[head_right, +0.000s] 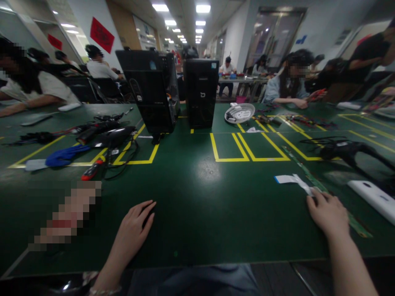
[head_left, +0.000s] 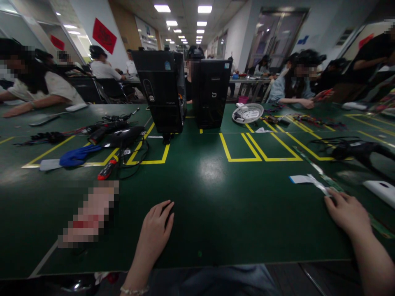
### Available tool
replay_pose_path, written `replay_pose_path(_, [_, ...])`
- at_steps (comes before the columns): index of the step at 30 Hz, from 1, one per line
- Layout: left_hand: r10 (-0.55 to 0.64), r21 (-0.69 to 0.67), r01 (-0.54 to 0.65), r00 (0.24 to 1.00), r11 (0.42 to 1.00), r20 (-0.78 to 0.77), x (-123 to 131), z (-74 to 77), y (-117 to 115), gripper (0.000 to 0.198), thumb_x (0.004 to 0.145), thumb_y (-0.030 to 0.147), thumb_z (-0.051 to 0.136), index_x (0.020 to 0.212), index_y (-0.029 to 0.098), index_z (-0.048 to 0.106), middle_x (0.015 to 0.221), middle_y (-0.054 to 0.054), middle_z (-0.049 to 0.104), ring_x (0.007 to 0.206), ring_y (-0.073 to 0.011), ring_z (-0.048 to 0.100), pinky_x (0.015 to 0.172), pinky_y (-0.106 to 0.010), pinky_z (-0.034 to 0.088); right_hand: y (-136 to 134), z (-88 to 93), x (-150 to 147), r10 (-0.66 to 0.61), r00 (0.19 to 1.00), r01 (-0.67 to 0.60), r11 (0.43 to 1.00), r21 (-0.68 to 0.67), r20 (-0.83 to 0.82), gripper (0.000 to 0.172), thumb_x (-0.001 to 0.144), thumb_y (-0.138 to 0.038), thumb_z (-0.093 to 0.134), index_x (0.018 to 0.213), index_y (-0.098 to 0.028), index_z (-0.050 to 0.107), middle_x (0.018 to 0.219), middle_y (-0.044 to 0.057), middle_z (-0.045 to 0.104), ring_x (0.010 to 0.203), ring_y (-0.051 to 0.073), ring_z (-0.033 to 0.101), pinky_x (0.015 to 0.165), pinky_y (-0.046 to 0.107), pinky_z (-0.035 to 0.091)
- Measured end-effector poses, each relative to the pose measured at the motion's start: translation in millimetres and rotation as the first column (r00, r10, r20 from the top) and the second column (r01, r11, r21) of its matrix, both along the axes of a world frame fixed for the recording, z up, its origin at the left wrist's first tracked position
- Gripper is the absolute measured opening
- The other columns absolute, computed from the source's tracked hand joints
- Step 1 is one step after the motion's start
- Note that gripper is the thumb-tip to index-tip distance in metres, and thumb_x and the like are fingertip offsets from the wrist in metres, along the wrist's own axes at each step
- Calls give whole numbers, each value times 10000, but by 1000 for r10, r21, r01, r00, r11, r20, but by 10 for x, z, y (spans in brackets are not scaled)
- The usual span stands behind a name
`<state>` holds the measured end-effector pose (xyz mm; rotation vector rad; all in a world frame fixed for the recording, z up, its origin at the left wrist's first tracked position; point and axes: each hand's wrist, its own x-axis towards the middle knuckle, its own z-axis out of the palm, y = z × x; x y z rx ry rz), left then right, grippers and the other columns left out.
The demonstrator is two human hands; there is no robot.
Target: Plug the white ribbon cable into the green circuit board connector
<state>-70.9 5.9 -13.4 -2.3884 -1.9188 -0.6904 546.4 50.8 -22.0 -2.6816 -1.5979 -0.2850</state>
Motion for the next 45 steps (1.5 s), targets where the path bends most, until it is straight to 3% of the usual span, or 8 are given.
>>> replay_pose_path(5, [-4, 18, 3, 1000, 1000, 9, 4, -5, 8, 361, 966, 296, 424, 1252, 157, 595, 1226, -127, 613, 1138, -275, 563, 974, -486, 475, 17, 11, 17, -46, 995, 45, 999, -21, -85, 702, 931, -567, 152, 1395, -161, 487, 1387, 223, 458, 1271, 360, 454, 1006, 469, 383])
replay_pose_path(17, [-7, 18, 7, 1000, 1000, 27, 4, 8, -1, 358, 964, 302, 430, 1253, 170, 594, 1230, -120, 610, 1149, -271, 559, 984, -488, 469, 43, -96, 159, -41, 994, 41, 999, -1, -100, 747, 900, -623, 137, 1419, -197, 465, 1410, 202, 446, 1285, 366, 451, 1000, 516, 405])
replay_pose_path(24, [-3, 10, 3, 999, 1000, 39, 8, 11, -4, 349, 962, 295, 436, 1254, 182, 592, 1230, -121, 611, 1147, -270, 562, 970, -495, 475, 36, 12, 47, -59, 988, 54, 998, -35, -142, 752, 913, -607, 128, 1409, -159, 472, 1424, 239, 415, 1296, 371, 432, 1027, 475, 365])
replay_pose_path(36, [4, 26, -5, 1000, 1000, 29, 8, 3, 4, 358, 954, 306, 444, 1240, 171, 613, 1219, -118, 625, 1134, -276, 575, 973, -472, 479, -11, 51, -72, -44, 994, 50, 998, 50, -104, 734, 907, -556, 184, 1269, -23, 535, 1166, 296, 558, 1094, 389, 536, 879, 477, 428])
replay_pose_path(41, [9, 19, -9, 999, 1000, 31, 7, -7, 2, 352, 956, 298, 443, 1249, 187, 603, 1228, -110, 618, 1144, -273, 571, 972, -474, 481, -44, 131, -210, 72, 997, -72, 989, 128, 8, 688, 913, -501, 198, 1276, -17, 526, 1293, 269, 517, 1288, 382, 397, 1023, 465, 356])
replay_pose_path(45, [0, 21, 0, 1000, 1000, 30, 16, 5, -2, 351, 960, 294, 439, 1247, 173, 601, 1230, -120, 617, 1148, -274, 565, 982, -484, 474, -62, 204, -313, 151, 986, -148, 988, 51, -64, 666, 920, -480, 171, 1237, -47, 564, 1287, 254, 547, 1282, 345, 438, 1049, 435, 355])
